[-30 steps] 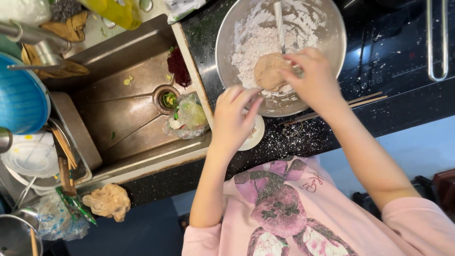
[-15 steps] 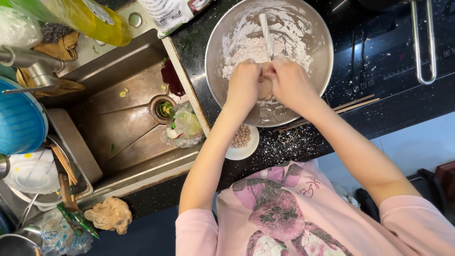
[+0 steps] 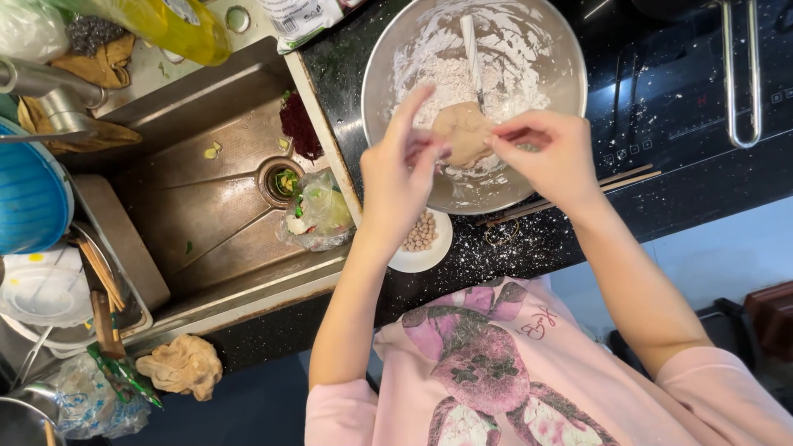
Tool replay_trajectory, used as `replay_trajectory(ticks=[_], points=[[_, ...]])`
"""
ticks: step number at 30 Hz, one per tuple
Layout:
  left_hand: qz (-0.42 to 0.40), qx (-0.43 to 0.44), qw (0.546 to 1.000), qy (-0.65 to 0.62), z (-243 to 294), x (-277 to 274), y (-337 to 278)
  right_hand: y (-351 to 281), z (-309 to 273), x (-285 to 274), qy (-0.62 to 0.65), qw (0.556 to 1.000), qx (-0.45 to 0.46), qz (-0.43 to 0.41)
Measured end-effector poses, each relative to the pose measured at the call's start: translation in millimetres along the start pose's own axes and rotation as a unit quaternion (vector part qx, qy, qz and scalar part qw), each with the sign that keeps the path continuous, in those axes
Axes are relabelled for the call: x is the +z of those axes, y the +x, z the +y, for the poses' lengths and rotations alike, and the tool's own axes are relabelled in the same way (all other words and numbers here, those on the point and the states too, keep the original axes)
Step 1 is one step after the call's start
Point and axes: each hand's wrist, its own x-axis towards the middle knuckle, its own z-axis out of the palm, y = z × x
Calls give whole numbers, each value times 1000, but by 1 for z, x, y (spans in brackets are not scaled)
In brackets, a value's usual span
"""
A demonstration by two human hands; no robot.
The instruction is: Shape dough into small individual balls in a kitchen environment.
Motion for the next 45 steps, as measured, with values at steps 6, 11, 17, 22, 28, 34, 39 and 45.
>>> replay_trajectory(ticks=[6, 11, 17, 22, 28, 34, 39, 45], points=[[21, -45, 999, -10, -7, -33, -76, -35, -19, 21, 117, 993, -16, 6], [65, -77, 995, -11, -51, -49, -125, -61, 5, 43, 115, 990, 63, -49], [128, -39, 989, 56, -36, -48, -136, -66, -23, 60, 20, 995, -41, -91], [140, -72, 987, 23, -43, -42, -142, -71, -32, 68, -54, 990, -78, -106], [146, -78, 981, 106, -49, -39, -145, -75, -38, 73, -138, 983, -47, -112], [131, -50, 979, 150, -57, -38, -146, -81, -27, 74, -139, 973, -154, -100], [124, 6, 970, 208, -53, -38, -141, -76, -45, 78, -181, 956, -210, -99], [108, 33, 948, 297, -65, -38, -143, -85, -16, 80, -251, 948, -137, -139]])
